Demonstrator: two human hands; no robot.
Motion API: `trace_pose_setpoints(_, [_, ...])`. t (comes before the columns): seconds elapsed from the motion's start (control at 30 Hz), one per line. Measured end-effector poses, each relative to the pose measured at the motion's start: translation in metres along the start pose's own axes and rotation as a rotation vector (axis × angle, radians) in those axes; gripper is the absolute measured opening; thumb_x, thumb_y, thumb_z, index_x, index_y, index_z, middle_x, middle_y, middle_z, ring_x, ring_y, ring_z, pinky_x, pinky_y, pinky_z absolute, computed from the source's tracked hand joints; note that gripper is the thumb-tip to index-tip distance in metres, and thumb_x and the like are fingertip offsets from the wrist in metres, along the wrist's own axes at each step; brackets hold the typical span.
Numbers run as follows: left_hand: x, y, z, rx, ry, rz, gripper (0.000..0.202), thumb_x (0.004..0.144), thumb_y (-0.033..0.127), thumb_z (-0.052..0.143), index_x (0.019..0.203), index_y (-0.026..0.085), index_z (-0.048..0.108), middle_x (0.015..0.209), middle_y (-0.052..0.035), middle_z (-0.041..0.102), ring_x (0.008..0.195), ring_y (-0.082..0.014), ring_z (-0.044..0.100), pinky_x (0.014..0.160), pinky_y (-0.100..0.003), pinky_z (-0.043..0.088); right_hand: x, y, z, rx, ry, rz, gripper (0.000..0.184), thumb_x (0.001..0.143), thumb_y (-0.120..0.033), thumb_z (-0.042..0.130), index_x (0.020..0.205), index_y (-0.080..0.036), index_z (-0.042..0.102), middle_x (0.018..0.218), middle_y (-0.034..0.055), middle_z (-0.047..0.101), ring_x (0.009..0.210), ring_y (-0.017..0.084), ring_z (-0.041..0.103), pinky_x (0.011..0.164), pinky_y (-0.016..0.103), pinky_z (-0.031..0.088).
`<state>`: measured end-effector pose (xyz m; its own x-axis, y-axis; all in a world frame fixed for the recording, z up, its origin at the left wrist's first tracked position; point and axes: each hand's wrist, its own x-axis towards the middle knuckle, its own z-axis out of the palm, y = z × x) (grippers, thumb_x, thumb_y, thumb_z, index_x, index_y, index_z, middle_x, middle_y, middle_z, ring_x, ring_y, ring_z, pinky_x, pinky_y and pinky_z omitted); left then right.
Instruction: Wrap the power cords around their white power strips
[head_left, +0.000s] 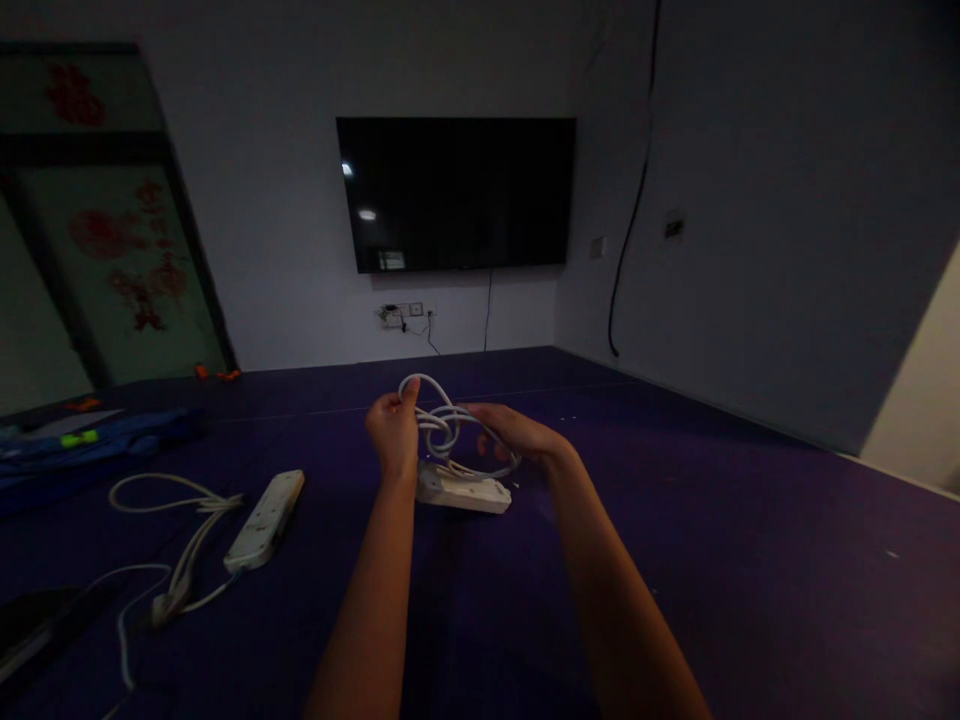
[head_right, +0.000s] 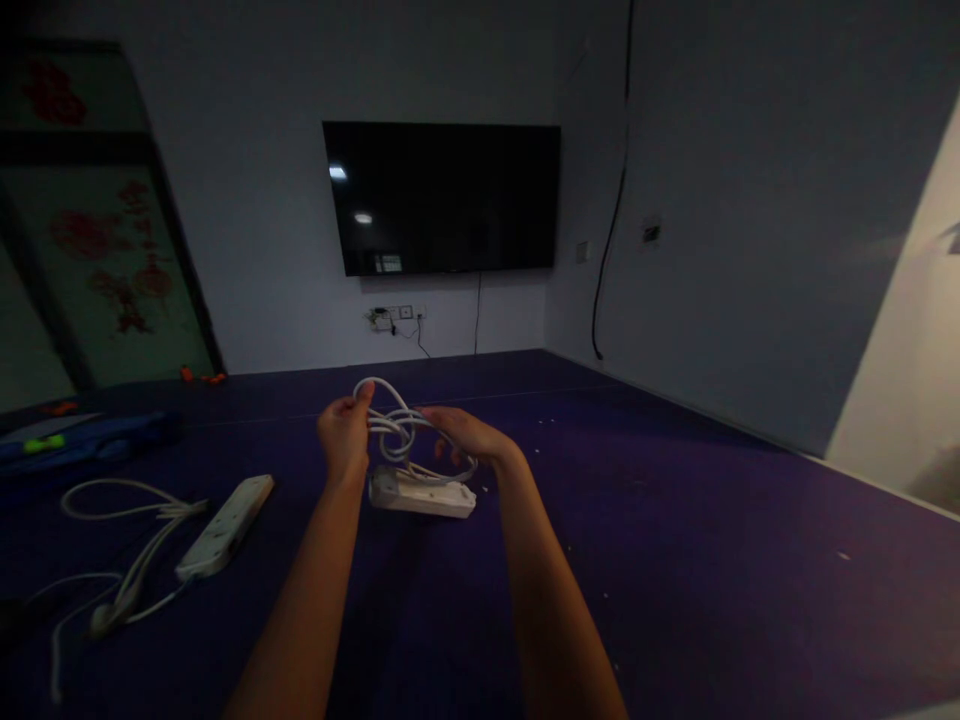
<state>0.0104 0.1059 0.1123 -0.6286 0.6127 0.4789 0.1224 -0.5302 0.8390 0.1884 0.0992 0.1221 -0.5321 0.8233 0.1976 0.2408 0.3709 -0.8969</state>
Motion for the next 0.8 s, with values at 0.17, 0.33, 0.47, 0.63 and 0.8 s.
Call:
trace_pose_setpoints(0.17, [-0.009,0.016,0.001,-0.093,-0.076,-0.005,0.049,0.055,0.062,0.068,0.058,0.016,0.050,0.046,0.0058,0.045,0.041,-0.0069,0.040,0.043,-0.020,0.031,0.001,0.002,0.002,0.155,-0.088,-0.119,0.039,0.084,-0.041,0.049,0.115,-0.019,0.059,0.098,0.0062,0.064,0.074,0.014,0.058,0.051,0.021,0.044])
trace_pose_setpoints(0.33, [-0.017,0.027,0.001,-0.130,-0.133,0.001,0.050,0.052,0.061,0.070,0.059,0.016,0.050,0.045,0.0079,0.042,0.038,-0.0057,0.037,0.039,-0.019,0.028,0.003,0.001,0.002,0.214,-0.087,-0.141,0.030,0.079,-0.031,0.056,0.105,-0.020,0.065,0.088,0.0021,0.065,0.069,0.010,0.052,0.055,0.018,0.039])
trace_pose_setpoints(0.47, [-0.021,0.031,0.002,-0.094,-0.150,0.042,0.049,0.054,0.062,0.069,0.059,0.017,0.051,0.045,0.0078,0.041,0.039,-0.0061,0.037,0.040,-0.019,0.028,0.006,-0.003,0.006,0.240,-0.043,-0.146,0.030,0.074,-0.034,0.064,0.098,-0.018,0.067,0.082,0.0001,0.064,0.064,0.009,0.049,0.055,0.019,0.035])
trace_pose_setpoints(0.63, [-0.026,0.034,0.005,0.021,-0.158,0.151,0.046,0.058,0.060,0.068,0.060,0.016,0.053,0.049,0.0055,0.044,0.045,-0.0078,0.042,0.044,-0.020,0.032,0.012,-0.007,0.019,0.241,0.028,-0.129,0.039,0.067,-0.052,0.065,0.069,-0.013,0.064,0.061,-0.0011,0.058,0.059,0.010,0.047,0.057,0.023,0.035])
trace_pose_setpoints(0.8, [-0.023,0.034,0.003,0.081,-0.208,0.215,0.044,0.061,0.058,0.066,0.060,0.015,0.057,0.052,0.0024,0.050,0.050,-0.0098,0.046,0.049,-0.021,0.035,0.021,-0.009,0.030,0.296,0.127,-0.103,0.039,0.064,-0.052,0.065,0.064,-0.013,0.061,0.056,-0.0018,0.056,0.054,0.010,0.046,0.055,0.024,0.034])
